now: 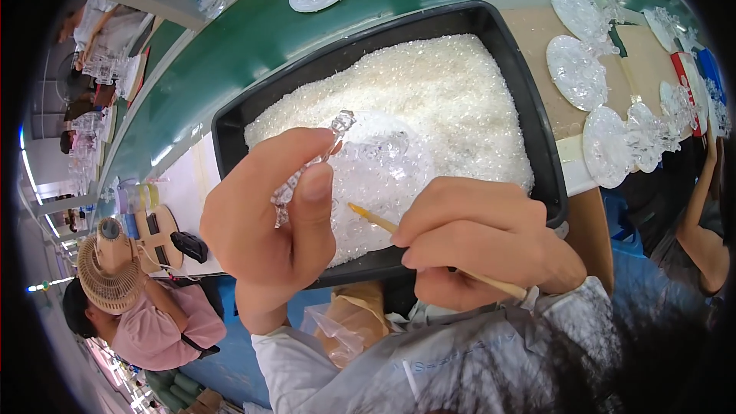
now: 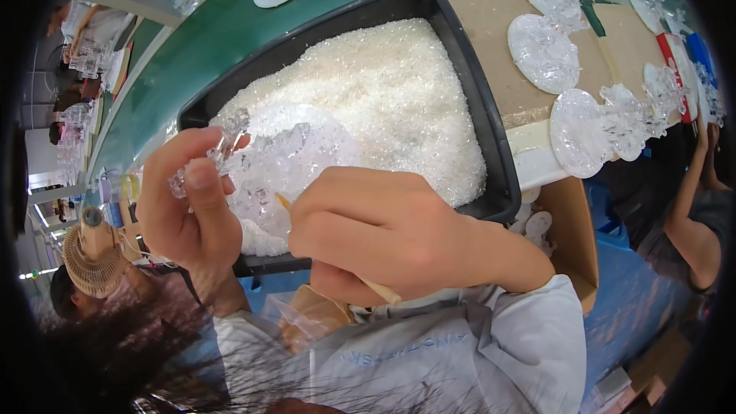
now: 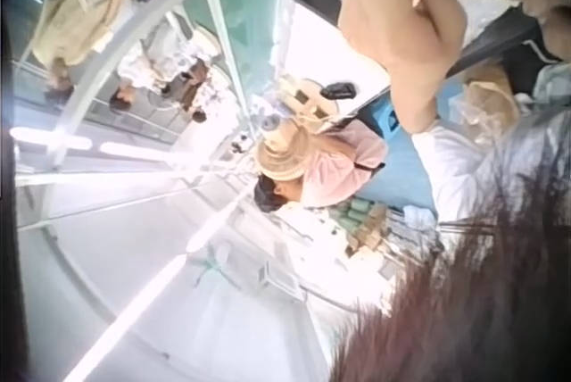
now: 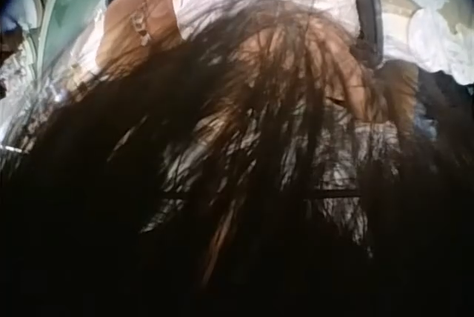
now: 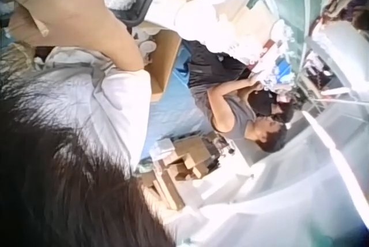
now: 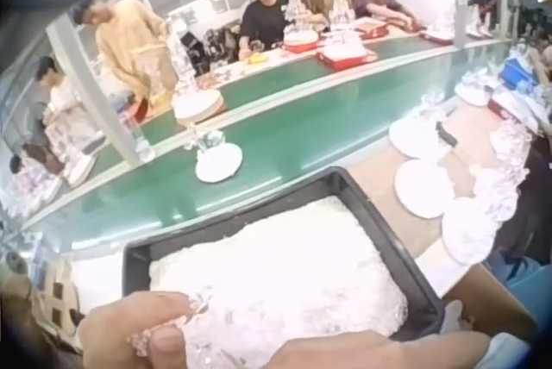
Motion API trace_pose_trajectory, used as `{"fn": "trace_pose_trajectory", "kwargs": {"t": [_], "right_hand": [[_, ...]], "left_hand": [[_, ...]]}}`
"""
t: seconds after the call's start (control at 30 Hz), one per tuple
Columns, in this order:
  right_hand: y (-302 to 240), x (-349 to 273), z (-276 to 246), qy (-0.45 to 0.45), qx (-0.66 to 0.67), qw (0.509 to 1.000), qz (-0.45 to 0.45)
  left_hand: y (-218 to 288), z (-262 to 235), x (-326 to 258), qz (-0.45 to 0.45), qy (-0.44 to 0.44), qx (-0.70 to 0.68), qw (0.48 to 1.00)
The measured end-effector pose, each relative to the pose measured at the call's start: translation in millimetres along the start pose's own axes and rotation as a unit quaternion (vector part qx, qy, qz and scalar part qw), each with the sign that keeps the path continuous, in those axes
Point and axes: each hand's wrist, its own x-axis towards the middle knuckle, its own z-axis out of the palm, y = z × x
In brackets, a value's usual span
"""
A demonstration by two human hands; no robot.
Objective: Applying a liquid adhesive to clear plastic snowflake ornaments with a brush and dipping them into a tray of white beads to coat them.
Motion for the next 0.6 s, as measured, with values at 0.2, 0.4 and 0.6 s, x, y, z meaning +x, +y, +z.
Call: {"fn": "trace_pose_trajectory", "kwargs": {"t": [0.2, 0.4, 0.6], "right_hand": [[-4.2, -8.9, -15.7, 0.096, 0.008, 0.995, -0.008], [-1.1, -1.0, -6.7, 0.07, -0.045, 0.996, -0.026], [-4.2, -6.1, -9.8, 0.071, -0.068, 0.995, -0.036]], "left_hand": [[-1.8, -4.3, 1.4, 0.026, -0.007, 0.004, 1.0], [1.1, -6.0, -0.5, 0.003, -0.014, -0.011, 1.0], [0.3, -7.0, 0.3, 0.029, -0.013, 0.005, 0.999]]}}
